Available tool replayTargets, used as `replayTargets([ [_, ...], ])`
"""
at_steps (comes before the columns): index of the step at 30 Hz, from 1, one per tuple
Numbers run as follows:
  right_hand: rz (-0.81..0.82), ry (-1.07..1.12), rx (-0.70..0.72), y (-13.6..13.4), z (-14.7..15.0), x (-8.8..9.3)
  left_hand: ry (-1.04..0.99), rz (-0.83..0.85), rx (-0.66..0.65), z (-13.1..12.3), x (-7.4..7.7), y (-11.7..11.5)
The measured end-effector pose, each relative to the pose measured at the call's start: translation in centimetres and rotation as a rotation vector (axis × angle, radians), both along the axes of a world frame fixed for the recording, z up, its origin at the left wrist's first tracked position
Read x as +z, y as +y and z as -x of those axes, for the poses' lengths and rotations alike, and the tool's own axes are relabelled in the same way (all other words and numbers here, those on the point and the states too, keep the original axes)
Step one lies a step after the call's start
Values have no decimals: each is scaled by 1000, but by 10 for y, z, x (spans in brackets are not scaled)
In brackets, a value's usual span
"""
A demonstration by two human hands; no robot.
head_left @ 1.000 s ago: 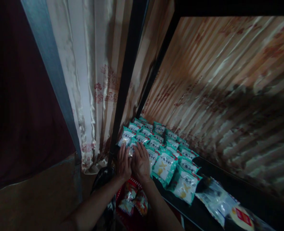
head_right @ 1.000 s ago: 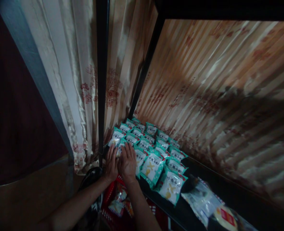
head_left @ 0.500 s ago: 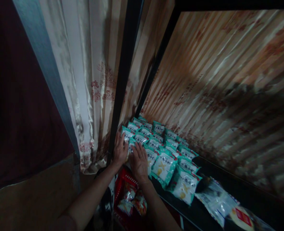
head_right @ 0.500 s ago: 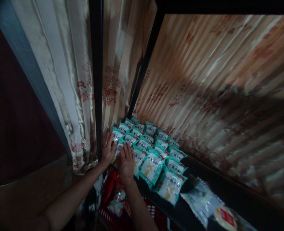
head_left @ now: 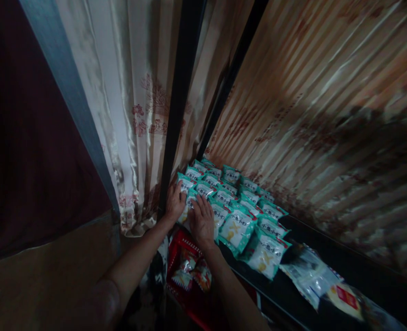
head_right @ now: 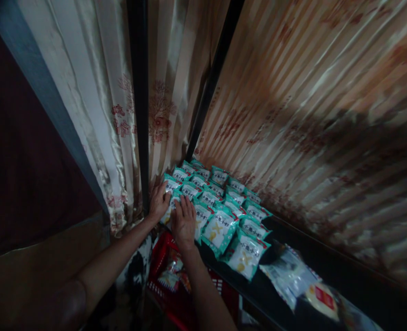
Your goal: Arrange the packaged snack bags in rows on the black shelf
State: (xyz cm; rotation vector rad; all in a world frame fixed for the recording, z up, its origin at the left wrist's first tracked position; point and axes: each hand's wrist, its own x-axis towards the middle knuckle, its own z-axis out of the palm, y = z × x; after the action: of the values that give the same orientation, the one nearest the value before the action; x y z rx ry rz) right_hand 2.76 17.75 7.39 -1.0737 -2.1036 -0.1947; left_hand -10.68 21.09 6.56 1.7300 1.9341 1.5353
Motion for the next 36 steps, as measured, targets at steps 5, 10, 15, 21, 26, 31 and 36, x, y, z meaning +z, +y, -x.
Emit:
replayTargets([
  [5,27,34,9,0,0,0,6,9,11,0,2,-3],
  [10,40,35,21,-2,1,1,-41,60,86,-5,3,-6],
  [15,38,24,35,-2,0,2,-90,99,102,-6,6,-8],
  [21,39,0,45,-5,0,0,-89,85,127,-5,17,0],
  [26,44,-7,40,-6,1,-1,-42,143,140,-4,26,16],
  [31,19,-5,53,-4,-2,-3,-115,178,96,1,27,27],
  [36,1,19,44,-5,-3,-7,-141,254,51,10,27,30],
])
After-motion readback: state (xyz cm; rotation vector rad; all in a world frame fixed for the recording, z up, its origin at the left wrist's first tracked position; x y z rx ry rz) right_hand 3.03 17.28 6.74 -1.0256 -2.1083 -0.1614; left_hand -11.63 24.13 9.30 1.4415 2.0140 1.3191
